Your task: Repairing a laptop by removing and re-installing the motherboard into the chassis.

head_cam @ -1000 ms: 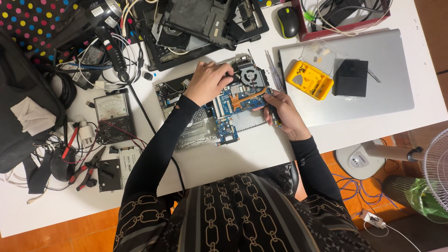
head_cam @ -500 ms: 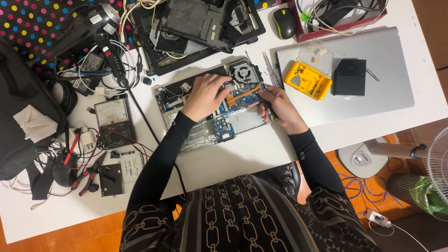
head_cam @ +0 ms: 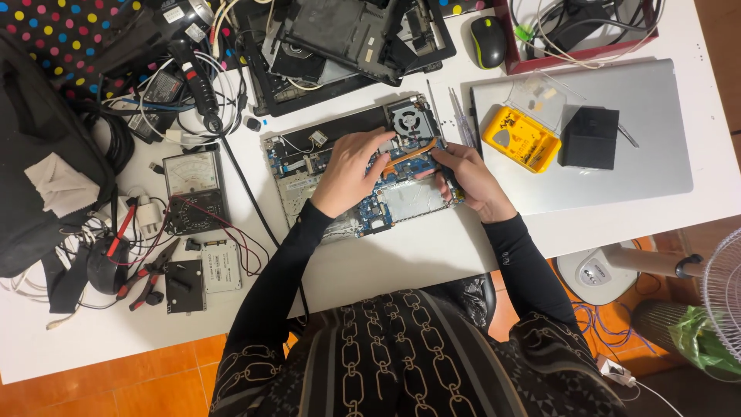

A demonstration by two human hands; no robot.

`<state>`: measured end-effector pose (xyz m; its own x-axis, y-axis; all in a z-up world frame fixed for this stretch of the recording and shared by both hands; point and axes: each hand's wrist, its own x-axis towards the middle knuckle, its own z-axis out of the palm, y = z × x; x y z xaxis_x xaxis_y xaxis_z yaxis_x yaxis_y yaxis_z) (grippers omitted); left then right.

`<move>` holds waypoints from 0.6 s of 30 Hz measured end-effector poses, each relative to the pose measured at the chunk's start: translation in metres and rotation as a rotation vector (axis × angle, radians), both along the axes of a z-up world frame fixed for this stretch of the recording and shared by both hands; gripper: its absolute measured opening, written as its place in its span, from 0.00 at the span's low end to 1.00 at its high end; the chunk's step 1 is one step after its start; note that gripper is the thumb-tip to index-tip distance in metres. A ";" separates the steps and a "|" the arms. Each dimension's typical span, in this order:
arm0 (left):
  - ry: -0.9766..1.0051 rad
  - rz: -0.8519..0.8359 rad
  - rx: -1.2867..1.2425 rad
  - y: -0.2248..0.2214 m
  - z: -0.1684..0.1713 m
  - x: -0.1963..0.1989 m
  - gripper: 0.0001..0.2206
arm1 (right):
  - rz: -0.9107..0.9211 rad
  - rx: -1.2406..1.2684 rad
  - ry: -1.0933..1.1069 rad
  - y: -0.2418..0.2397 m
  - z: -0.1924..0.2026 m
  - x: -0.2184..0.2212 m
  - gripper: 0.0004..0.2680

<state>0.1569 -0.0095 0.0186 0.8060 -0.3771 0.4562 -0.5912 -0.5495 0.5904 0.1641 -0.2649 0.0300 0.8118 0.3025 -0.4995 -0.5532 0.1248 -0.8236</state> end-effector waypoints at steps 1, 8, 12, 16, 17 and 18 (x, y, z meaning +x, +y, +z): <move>0.002 0.008 0.000 0.005 0.008 -0.004 0.15 | 0.008 0.000 0.002 -0.002 -0.001 0.000 0.08; 0.101 0.294 0.001 0.090 0.021 -0.040 0.20 | 0.025 -0.027 0.006 0.001 -0.004 0.004 0.09; 0.119 0.391 0.212 0.123 0.019 -0.055 0.17 | 0.028 -0.031 -0.013 0.000 -0.001 0.003 0.10; -0.016 0.365 0.322 0.126 -0.011 -0.049 0.18 | 0.036 -0.031 -0.025 0.001 -0.005 0.003 0.09; 0.030 0.348 0.327 0.124 -0.012 -0.047 0.18 | 0.028 -0.030 -0.023 0.000 -0.006 0.002 0.09; 0.075 0.331 0.332 0.122 -0.013 -0.045 0.18 | 0.020 -0.030 -0.022 0.000 -0.006 0.002 0.08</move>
<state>0.1123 0.1124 0.0059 0.9336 -0.2099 0.2906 -0.3149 -0.8675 0.3851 0.1661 -0.2651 0.0237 0.8167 0.3035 -0.4907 -0.5371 0.0890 -0.8388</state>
